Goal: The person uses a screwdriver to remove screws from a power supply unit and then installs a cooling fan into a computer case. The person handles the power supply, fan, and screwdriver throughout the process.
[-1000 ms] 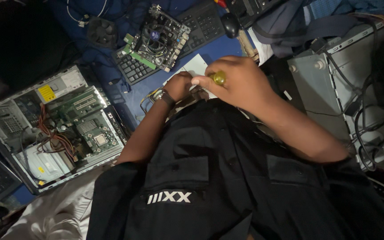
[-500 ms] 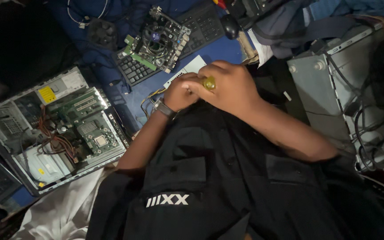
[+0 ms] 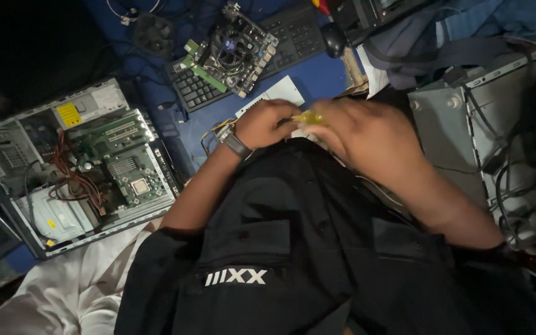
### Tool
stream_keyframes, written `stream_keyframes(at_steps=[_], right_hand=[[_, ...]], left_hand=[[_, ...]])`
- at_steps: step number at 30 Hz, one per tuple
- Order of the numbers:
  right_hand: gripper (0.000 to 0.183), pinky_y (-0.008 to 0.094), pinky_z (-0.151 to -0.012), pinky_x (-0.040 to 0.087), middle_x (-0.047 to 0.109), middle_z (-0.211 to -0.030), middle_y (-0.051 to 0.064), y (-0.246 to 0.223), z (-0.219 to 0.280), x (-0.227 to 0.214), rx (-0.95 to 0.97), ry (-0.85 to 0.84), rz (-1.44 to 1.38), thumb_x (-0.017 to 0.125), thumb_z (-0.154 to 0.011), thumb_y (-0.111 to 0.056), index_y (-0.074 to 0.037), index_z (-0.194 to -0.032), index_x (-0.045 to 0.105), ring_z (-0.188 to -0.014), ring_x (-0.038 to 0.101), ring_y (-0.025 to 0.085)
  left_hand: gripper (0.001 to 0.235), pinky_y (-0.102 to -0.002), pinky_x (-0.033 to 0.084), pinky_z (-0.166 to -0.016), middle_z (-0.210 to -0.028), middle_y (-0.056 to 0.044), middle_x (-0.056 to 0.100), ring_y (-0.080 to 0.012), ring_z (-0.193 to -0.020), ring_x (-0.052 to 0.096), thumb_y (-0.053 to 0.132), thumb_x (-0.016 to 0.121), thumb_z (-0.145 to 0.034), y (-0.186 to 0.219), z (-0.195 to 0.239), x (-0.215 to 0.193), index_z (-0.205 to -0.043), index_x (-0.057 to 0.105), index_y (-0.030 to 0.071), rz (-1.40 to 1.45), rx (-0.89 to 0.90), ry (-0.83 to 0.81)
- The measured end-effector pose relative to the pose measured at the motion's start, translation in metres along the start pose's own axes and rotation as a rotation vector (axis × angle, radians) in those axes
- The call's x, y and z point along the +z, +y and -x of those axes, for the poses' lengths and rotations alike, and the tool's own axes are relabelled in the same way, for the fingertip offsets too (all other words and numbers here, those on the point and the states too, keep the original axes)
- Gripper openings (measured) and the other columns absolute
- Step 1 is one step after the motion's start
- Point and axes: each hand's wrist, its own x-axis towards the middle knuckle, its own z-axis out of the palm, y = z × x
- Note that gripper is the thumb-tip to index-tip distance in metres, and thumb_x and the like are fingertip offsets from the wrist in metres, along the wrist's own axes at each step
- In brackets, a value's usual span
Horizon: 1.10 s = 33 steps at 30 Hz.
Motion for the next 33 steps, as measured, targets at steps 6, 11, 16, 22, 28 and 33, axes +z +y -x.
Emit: stream_keyframes(at_steps=[6,11,16,22,28,33], right_hand=[[0.050,0.039,-0.051,0.046,0.059,-0.061,0.006,0.000,-0.014,0.007,0.097,0.028,0.324,0.078,-0.091,-0.053,-0.011,-0.072,0.059,-0.053,0.061,0.026],[0.032,0.040,-0.062,0.054,0.066,-0.090,0.015,-0.019,-0.010,-0.015,-0.156,0.076,0.017,0.067,-0.084,-0.024,0.001,-0.103,0.065,-0.074,0.067,0.032],[0.024,0.038,-0.066,0.054,0.065,-0.092,0.011,-0.019,-0.011,-0.014,-0.063,-0.046,0.096,0.071,-0.098,-0.025,-0.003,-0.109,0.068,-0.077,0.067,0.029],[0.058,0.038,-0.046,0.042,0.056,-0.057,0.007,0.000,-0.027,0.021,0.039,0.096,0.393,0.079,-0.093,-0.054,-0.010,-0.061,0.060,-0.051,0.059,0.027],[0.058,0.037,-0.047,0.043,0.056,-0.058,0.006,-0.012,-0.022,0.000,-0.088,-0.013,0.232,0.075,-0.095,-0.058,-0.011,-0.065,0.060,-0.051,0.059,0.026],[0.056,0.036,-0.048,0.045,0.058,-0.059,0.004,-0.017,-0.016,-0.011,-0.093,-0.102,0.221,0.070,-0.098,-0.060,-0.012,-0.071,0.060,-0.052,0.060,0.024]], left_hand=[[0.019,-0.038,0.057,-0.069,-0.095,-0.011,0.073,-0.0297,-0.080,0.073,0.019,0.080,-0.088,0.019,-0.005,-0.001,-0.102,0.077,0.008,-0.011,-0.080,0.073],[0.021,-0.041,0.056,-0.074,-0.096,-0.013,0.074,-0.0335,-0.087,0.072,0.009,0.075,-0.087,0.019,-0.003,-0.004,-0.108,0.076,0.008,-0.015,-0.026,0.008],[0.041,-0.042,0.057,-0.078,-0.103,-0.016,0.074,-0.0350,-0.091,0.072,-0.001,0.065,-0.081,0.021,-0.003,-0.008,-0.121,0.071,0.005,0.022,-0.022,-0.008],[0.020,-0.040,0.057,-0.076,-0.102,-0.014,0.074,-0.0333,-0.089,0.072,0.014,0.077,-0.088,0.033,-0.003,-0.003,-0.107,0.072,0.008,-0.049,0.035,0.177],[0.023,-0.042,0.057,-0.075,-0.094,-0.012,0.072,-0.0337,-0.085,0.072,0.010,0.071,-0.088,0.023,-0.001,-0.005,-0.111,0.074,0.008,-0.075,-0.010,0.123],[0.027,-0.041,0.057,-0.081,-0.107,-0.014,0.073,-0.0347,-0.096,0.073,0.009,0.066,-0.096,0.025,0.003,-0.003,-0.122,0.067,0.006,0.127,-0.026,0.120]])
